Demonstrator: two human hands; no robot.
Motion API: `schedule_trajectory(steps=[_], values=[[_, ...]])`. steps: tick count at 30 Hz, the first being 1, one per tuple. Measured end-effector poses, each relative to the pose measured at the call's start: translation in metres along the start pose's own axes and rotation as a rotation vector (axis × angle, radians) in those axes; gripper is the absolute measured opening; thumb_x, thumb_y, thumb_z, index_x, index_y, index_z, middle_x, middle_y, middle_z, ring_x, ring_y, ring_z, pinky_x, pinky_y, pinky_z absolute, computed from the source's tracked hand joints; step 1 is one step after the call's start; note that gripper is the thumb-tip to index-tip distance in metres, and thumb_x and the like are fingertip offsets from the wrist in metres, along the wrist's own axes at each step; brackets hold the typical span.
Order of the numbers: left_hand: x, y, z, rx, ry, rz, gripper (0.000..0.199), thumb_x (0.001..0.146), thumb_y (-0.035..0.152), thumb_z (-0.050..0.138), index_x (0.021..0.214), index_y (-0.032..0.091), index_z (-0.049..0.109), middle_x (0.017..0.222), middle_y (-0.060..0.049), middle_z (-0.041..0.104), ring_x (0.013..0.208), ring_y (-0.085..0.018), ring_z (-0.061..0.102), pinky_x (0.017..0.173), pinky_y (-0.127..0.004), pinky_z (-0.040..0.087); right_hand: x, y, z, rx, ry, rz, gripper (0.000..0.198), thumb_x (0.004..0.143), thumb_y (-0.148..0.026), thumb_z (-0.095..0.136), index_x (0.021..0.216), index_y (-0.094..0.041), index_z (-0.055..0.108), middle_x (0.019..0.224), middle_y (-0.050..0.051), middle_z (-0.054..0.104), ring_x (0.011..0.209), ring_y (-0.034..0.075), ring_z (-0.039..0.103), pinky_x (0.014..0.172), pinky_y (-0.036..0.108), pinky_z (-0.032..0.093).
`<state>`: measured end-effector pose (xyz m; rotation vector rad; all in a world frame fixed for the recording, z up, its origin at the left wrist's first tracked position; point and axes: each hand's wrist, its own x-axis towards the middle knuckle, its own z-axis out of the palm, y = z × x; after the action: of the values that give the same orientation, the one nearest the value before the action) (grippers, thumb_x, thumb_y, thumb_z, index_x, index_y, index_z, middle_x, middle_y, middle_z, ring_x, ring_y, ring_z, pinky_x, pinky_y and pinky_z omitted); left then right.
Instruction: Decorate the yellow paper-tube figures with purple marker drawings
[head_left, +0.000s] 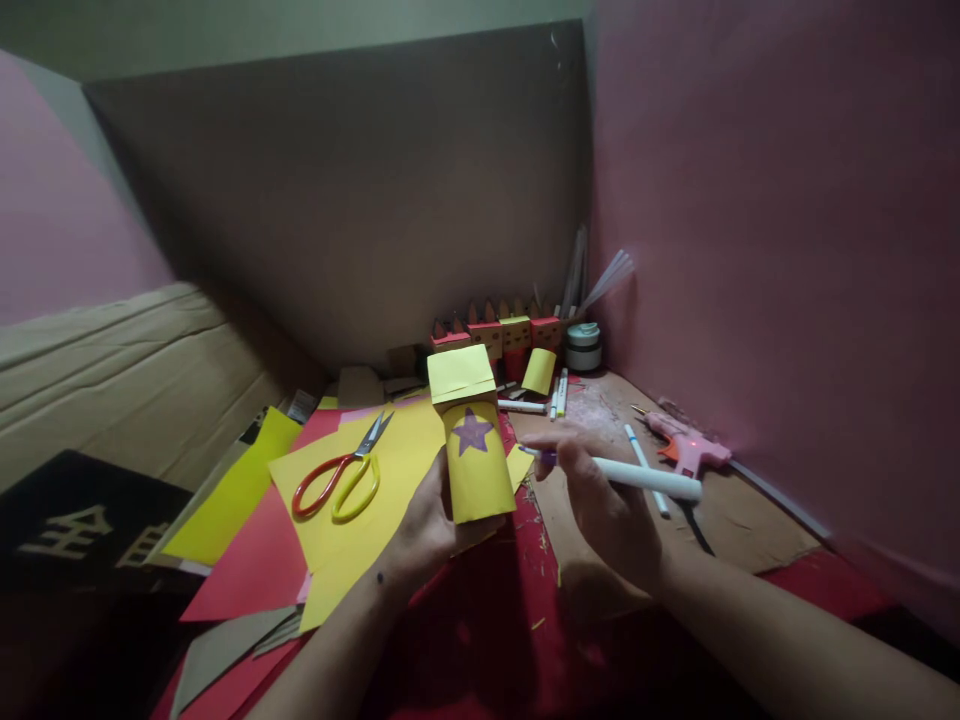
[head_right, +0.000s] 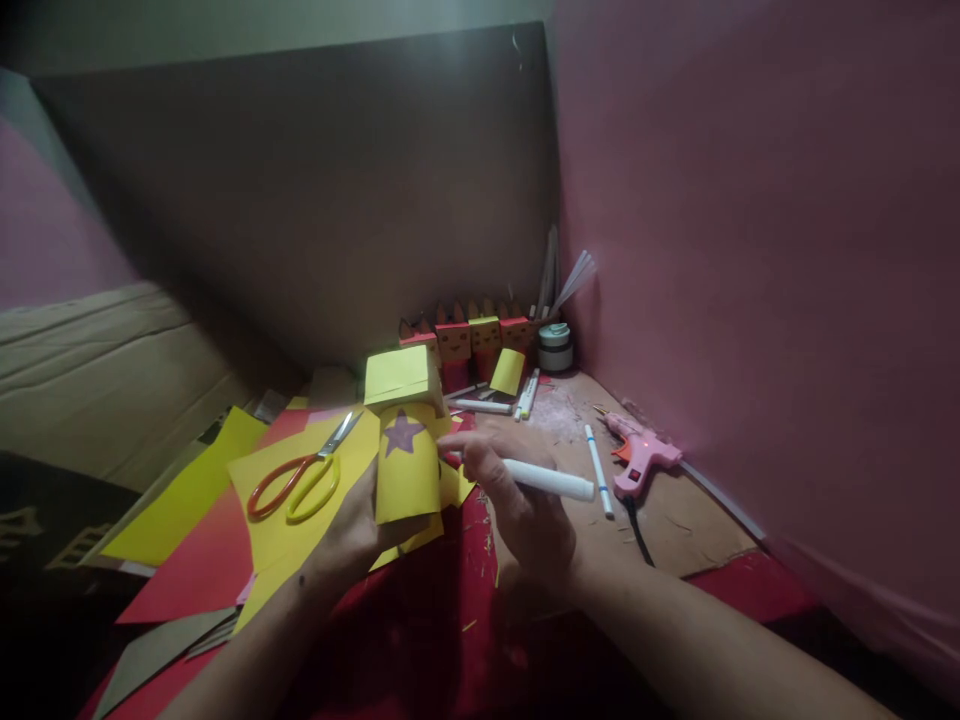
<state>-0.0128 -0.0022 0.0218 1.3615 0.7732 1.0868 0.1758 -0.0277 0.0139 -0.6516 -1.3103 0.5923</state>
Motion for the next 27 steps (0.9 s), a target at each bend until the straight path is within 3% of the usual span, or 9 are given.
schedule_trajectory(steps=[3,7,11,19,27], values=[[0.0,0.001,0.005,0.061,-0.041,0.052,0.053,0.059,0.016,0.094,0.106,0.024,0.07,0.095,-0.001,0.076,0.082,-0.02,0.071,0.07,-0.025,0.059,-0.003,-0.009,0.004,0.084,0.003,0.069,0.013,0.095,-0.029,0.064,0.106,-0.029,0.072,0.087,0.0,0.071,0.08,0.018,0.069,0.073,0.033,0.058],[0.0,0.001,0.008,0.18,-0.06,0.117,0.053,0.062,0.022,0.094,0.107,0.024,0.066,0.097,-0.003,0.075,0.083,-0.021,0.071,0.07,-0.027,0.06,-0.002,-0.014,0.007,0.167,-0.021,0.143,0.008,0.091,-0.021,0.067,0.092,-0.025,0.06,0.075,-0.002,0.07,0.068,0.015,0.069,0.063,0.028,0.057],[-0.001,0.001,0.009,0.254,-0.053,0.136,0.046,0.064,0.023,0.092,0.102,0.023,0.067,0.089,-0.002,0.072,0.076,-0.02,0.069,0.065,-0.027,0.06,-0.002,-0.013,0.009,0.079,0.002,0.129,0.009,0.089,-0.022,0.07,0.09,-0.023,0.061,0.073,-0.002,0.067,0.063,0.013,0.066,0.059,0.026,0.055],[-0.003,0.005,0.013,0.278,-0.09,0.142,0.035,0.069,0.023,0.087,0.095,0.022,0.063,0.092,-0.003,0.072,0.078,-0.021,0.069,0.069,-0.031,0.061,-0.004,-0.008,0.013,0.045,-0.007,0.126,0.008,0.09,-0.024,0.069,0.09,-0.022,0.061,0.077,-0.002,0.066,0.064,0.011,0.063,0.057,0.023,0.052],[-0.003,-0.005,0.008,0.339,-0.118,0.177,0.047,0.075,0.028,0.083,0.112,0.023,0.055,0.097,-0.003,0.069,0.08,-0.019,0.067,0.067,-0.029,0.058,-0.007,-0.007,0.012,0.044,-0.022,0.122,0.008,0.093,-0.024,0.068,0.091,-0.023,0.06,0.075,-0.003,0.063,0.063,0.011,0.06,0.057,0.023,0.05]])
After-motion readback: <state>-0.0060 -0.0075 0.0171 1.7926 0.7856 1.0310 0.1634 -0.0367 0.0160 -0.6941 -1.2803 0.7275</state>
